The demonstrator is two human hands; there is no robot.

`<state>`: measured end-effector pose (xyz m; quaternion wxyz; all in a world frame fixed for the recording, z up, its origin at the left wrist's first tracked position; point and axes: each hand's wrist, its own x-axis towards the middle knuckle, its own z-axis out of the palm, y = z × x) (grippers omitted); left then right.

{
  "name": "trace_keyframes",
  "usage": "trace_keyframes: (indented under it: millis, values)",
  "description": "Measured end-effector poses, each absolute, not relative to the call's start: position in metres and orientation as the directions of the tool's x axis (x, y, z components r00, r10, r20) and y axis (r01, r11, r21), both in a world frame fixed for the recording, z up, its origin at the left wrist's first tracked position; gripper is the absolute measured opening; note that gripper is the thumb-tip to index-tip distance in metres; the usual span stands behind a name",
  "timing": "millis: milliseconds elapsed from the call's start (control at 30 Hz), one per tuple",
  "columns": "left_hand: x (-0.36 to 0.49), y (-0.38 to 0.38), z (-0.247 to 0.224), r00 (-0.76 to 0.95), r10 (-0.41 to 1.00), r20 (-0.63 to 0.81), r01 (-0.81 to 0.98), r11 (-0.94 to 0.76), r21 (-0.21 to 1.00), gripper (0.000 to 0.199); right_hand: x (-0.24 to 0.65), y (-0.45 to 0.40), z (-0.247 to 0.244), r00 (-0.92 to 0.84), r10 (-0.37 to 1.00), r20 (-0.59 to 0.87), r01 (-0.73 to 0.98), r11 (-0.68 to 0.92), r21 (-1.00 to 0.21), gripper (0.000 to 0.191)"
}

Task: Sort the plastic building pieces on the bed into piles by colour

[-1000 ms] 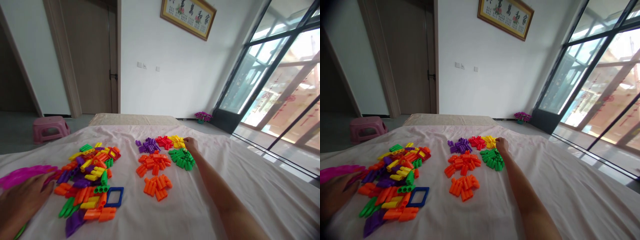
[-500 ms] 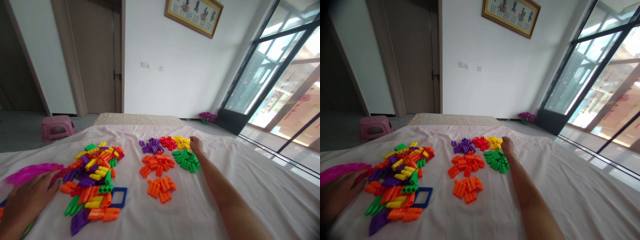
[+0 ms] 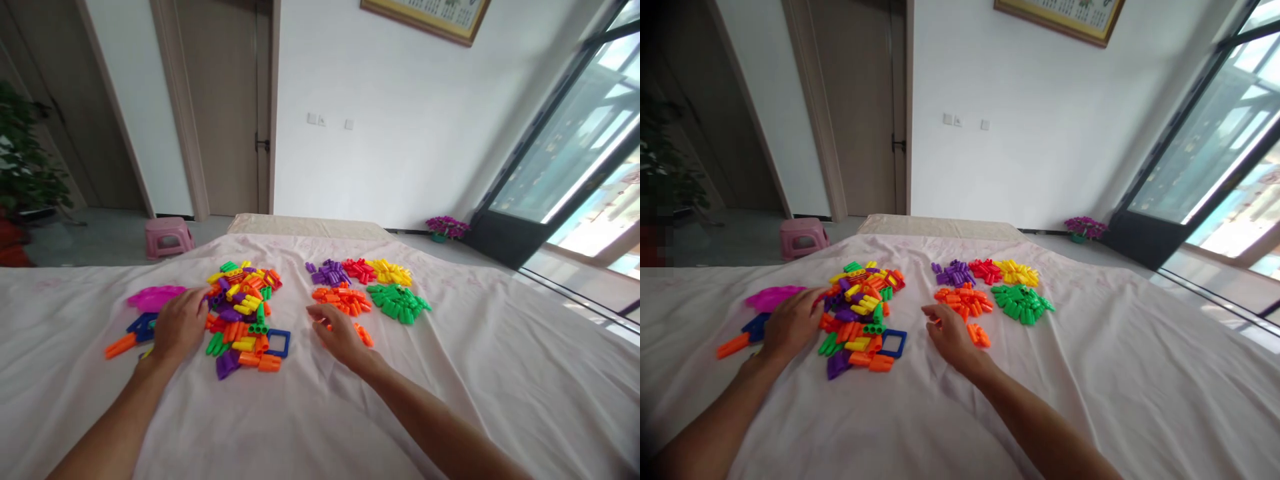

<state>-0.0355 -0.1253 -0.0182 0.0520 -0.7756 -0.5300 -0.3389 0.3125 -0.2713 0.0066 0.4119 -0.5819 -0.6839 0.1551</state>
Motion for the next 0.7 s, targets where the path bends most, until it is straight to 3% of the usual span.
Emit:
trace_keyframes:
  millis: [233,367,467,700]
  values:
    - [0.005,-0.163,-0.013,0.368,0.722,0.586,0.71,-0.625,0.324,0.037,0.251,-0.281,-0.003,-0.189,0.943,0.275,0.816,0.307,-0.49,0.049]
    - [0.021,-0.194,-0.028,0.561,0.597,0.574,0.636,-0.754,0.164,0.037,0.241,-0.285,-0.006,-0.178,0.94,0.292,0.821,0.305,-0.483,0.027]
    - [0.029,-0.206,-0.043,0.596,0.522,0.61,0.643,-0.766,0.027,0.038,0.239,-0.29,-0.01,-0.162,0.936,0.312,0.835,0.299,-0.463,0.023]
    - [0.03,-0.201,-0.052,0.633,0.42,0.65,0.581,-0.813,-0.041,0.032,0.238,-0.291,-0.021,-0.077,0.933,0.351,0.879,0.229,-0.417,0.024]
